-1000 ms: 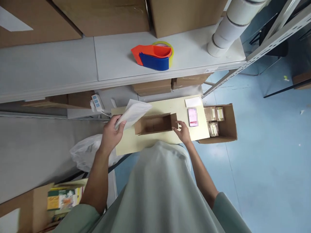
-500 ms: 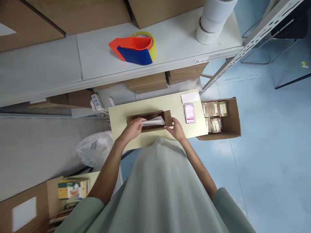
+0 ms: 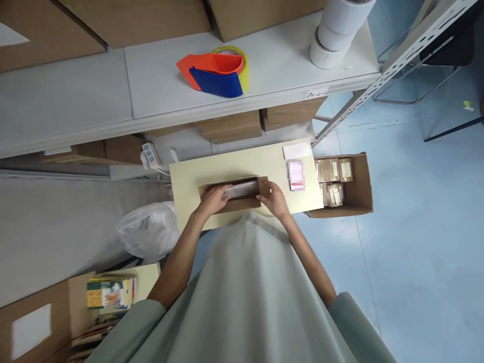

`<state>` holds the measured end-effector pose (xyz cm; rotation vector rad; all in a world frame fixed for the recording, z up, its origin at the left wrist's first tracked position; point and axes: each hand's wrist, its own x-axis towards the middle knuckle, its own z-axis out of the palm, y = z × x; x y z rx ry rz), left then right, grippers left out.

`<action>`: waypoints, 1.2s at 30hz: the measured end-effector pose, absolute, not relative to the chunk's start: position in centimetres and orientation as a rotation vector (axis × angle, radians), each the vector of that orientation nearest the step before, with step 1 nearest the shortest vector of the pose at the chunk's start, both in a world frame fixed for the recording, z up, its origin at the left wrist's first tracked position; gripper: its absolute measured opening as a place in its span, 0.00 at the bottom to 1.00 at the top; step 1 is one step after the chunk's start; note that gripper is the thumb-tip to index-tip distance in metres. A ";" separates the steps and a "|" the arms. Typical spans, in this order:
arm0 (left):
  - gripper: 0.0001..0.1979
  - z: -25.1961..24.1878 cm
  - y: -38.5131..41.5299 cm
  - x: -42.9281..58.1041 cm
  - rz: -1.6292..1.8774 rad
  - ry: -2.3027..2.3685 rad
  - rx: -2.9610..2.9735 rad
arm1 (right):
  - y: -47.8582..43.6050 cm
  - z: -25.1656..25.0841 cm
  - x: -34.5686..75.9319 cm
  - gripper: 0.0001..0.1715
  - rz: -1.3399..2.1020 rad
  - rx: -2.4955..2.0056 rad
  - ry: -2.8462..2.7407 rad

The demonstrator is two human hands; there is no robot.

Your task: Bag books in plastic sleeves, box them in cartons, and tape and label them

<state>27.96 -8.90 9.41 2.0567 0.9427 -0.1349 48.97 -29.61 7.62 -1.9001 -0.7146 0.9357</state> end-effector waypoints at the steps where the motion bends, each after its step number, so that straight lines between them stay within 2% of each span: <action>1: 0.21 9.8 -9.2 27.2 -0.098 0.945 2.092 | -29.7 7.8 48.9 0.36 0.915 -1.911 -0.723; 5: 0.23 11.4 -10.8 24.1 0.157 1.101 2.200 | -30.1 9.0 48.6 0.36 0.821 -1.939 -0.742; 9: 0.39 11.4 -12.4 21.8 0.409 1.412 2.188 | -30.0 10.3 48.3 0.38 0.775 -1.960 -0.727; 11: 0.42 10.9 -13.1 21.3 0.453 1.484 2.138 | -29.7 11.0 47.9 0.38 0.766 -1.970 -0.731; 18: 0.46 9.9 -14.9 21.9 0.522 1.303 2.069 | -28.3 12.2 45.7 0.31 0.782 -2.003 -0.888; 24: 0.54 8.3 -14.4 21.5 0.390 1.093 2.088 | -27.2 11.3 46.0 0.33 0.870 -2.134 -1.249; 29: 0.46 6.5 -11.8 20.7 0.398 1.091 1.959 | -26.3 10.2 48.0 0.16 0.927 -2.130 -1.250; 31: 0.42 6.1 -10.5 20.8 0.413 1.146 1.935 | -25.9 9.5 48.6 0.13 0.889 -2.197 -1.123; 33: 0.40 6.0 -9.4 21.0 0.426 1.193 1.965 | -25.5 8.7 49.0 0.17 0.795 -2.323 -0.980; 36: 0.37 6.0 -8.4 21.1 0.425 1.196 2.062 | -25.5 8.0 49.0 0.32 0.689 -2.378 -0.916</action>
